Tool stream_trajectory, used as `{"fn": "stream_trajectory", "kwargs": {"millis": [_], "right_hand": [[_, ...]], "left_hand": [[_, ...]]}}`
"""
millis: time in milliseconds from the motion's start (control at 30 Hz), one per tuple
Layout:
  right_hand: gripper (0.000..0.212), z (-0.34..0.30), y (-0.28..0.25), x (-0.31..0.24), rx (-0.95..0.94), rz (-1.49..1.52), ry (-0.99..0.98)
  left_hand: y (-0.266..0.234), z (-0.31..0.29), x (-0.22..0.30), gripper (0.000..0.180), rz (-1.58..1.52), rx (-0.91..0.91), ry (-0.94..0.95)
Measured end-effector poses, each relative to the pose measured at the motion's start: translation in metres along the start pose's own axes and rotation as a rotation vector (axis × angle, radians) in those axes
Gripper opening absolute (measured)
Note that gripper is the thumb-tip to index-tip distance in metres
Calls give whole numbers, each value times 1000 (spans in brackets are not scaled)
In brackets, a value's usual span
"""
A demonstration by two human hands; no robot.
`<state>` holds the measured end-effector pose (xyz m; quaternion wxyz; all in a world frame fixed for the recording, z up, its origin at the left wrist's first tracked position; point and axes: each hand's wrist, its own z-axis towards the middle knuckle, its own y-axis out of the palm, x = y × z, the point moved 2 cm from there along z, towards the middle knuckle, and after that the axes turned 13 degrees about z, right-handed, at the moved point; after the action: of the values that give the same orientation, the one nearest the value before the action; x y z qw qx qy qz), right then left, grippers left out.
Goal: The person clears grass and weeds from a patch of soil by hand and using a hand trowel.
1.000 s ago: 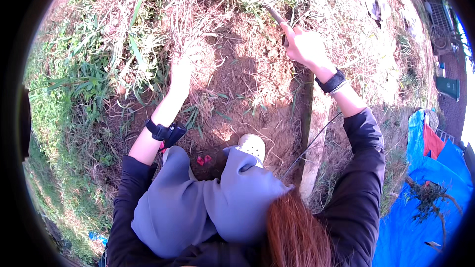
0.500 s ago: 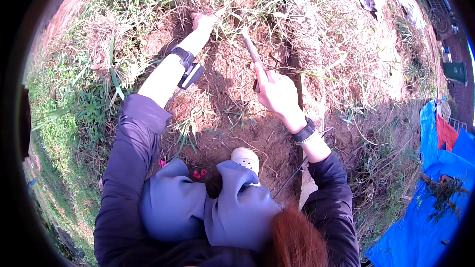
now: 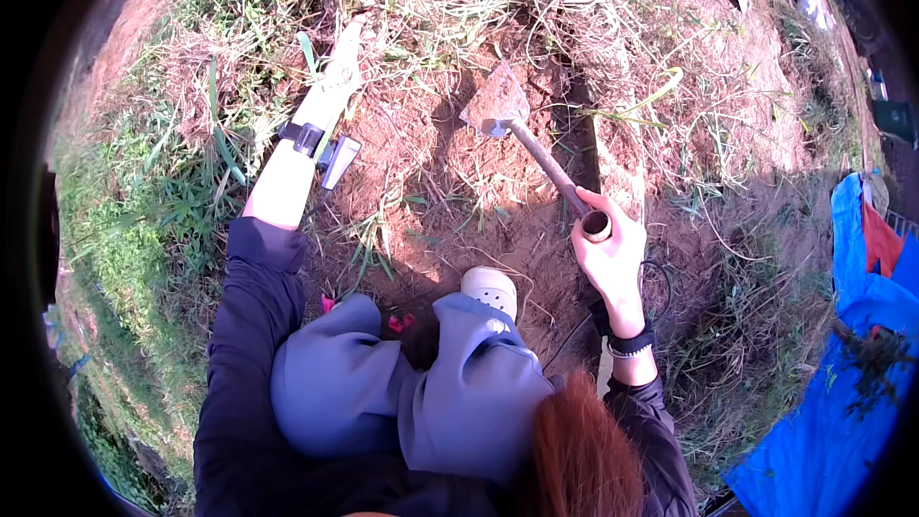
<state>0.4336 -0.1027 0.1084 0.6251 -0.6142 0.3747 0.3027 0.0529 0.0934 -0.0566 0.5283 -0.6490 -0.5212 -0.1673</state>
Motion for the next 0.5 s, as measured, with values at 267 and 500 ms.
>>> {"fn": "stream_trajectory", "kwargs": {"millis": [267, 500], "right_hand": [[33, 15, 37, 25, 95, 107, -17], [25, 183, 175, 22, 293, 43, -122]], "left_hand": [[-106, -91, -109, 60, -108, 56, -34], [-180, -209, -212, 50, -174, 148, -221]]}}
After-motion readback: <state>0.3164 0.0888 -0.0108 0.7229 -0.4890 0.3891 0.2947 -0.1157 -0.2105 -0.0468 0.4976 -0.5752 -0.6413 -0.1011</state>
